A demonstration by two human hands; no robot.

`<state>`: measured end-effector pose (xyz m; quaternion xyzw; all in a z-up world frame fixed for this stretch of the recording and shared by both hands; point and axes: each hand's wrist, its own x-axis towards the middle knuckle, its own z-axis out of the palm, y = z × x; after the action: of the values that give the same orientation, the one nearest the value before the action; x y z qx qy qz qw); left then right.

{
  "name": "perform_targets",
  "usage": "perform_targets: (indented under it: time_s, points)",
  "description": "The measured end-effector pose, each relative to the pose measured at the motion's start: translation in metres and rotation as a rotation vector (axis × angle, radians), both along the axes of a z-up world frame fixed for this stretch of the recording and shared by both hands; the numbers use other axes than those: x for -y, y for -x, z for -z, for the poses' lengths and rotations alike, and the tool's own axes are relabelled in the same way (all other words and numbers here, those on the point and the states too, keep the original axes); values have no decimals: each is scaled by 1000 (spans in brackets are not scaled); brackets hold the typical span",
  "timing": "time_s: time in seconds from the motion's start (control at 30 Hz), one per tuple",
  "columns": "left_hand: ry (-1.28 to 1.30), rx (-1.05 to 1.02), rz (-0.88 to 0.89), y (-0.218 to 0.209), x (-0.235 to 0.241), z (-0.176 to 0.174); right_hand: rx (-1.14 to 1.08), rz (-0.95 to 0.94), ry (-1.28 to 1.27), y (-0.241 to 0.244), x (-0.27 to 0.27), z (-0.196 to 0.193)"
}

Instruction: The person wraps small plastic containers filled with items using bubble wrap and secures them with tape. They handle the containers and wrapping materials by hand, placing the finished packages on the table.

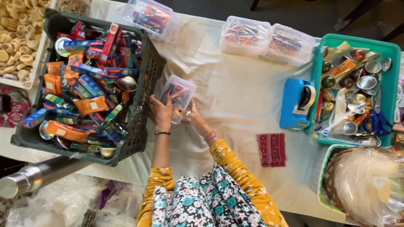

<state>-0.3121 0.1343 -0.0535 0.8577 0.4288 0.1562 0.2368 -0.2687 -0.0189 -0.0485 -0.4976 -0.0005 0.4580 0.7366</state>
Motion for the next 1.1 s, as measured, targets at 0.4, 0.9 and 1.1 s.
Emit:
perform_targets:
  time_s: [0.4,0.9,1.1]
  points:
    - [388,260,1315,66,185,-123,1022,-37,899,-53,75,69]
    - [-190,898,1761,188,308,-184,1334,-372,956,-38,48,10]
    - [-201,828,1473,199,251,-214,1689,-649,1101,-22,20,91]
